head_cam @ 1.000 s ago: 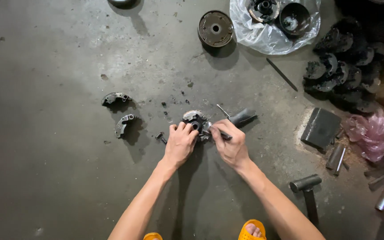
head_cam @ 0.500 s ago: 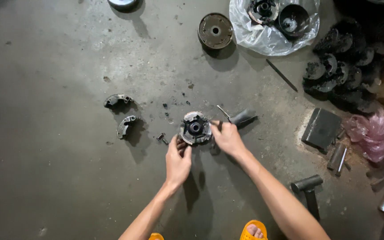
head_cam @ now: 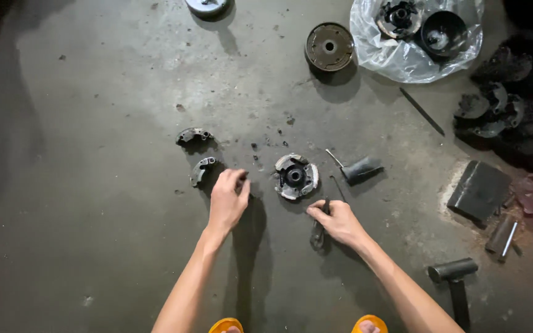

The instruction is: Repairing a motorcycle clutch assembly by disassembling and reassembling components using hand tools

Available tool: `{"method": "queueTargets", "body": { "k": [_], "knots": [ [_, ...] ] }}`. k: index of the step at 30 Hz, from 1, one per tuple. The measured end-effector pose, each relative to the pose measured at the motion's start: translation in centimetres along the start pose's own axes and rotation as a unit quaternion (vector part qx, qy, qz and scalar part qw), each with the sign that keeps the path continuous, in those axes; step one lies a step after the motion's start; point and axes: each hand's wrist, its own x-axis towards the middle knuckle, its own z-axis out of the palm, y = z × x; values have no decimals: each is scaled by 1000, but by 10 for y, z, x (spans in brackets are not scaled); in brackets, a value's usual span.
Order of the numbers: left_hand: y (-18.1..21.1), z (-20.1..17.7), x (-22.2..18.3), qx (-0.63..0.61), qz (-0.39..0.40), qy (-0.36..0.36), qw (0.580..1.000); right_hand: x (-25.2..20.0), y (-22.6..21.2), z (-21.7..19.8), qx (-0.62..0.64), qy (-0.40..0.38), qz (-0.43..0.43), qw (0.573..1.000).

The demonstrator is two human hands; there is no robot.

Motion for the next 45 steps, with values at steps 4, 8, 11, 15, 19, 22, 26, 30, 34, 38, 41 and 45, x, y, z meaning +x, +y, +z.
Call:
{"method": "queueTargets", "body": {
  "k": [4, 8, 11, 15, 19, 22, 26, 30, 34, 38, 41, 45],
  "knots": [
    [-27, 11, -17, 140, 46, -89, 985, 0, -13, 5, -11, -3, -39, 999],
    [-41, 22, -17, 198, 60, -120, 971, -4, -23, 7, -5, 0, -62, 998],
    [-53, 25, -18, 265, 110, -122, 950, -6, -30, 7, 36, 17, -77, 996],
    [-42, 20, -22, 244, 130, -83, 957, 2, -11, 12, 48, 52, -98, 993],
    [15, 1, -16, -183, -250, -20, 951, -2, -23, 14, 49, 88, -154, 983],
    [27, 31, -20, -451, -365, 29, 814, 0, -23, 17, -6, 115, -261, 958],
    [47, 57, -25, -513, -364, 6, 777, 7, -18, 26, -48, 148, -339, 928],
    [53, 71, -34, -518, -360, -19, 776, 6, -29, 19, -8, 155, -355, 922],
    [68, 57, -34, -395, -292, -76, 868, 0, -35, 9, 30, 137, -301, 943],
    [73, 49, -40, -320, -227, -87, 916, 6, -17, 5, 70, 93, -230, 966],
    [88, 45, -43, -289, -126, -65, 947, 9, -11, 8, 252, 59, 9, 966],
    [97, 47, -43, -215, 48, -15, 975, 21, 8, 19, 297, 62, 64, 951]
  ]
}}
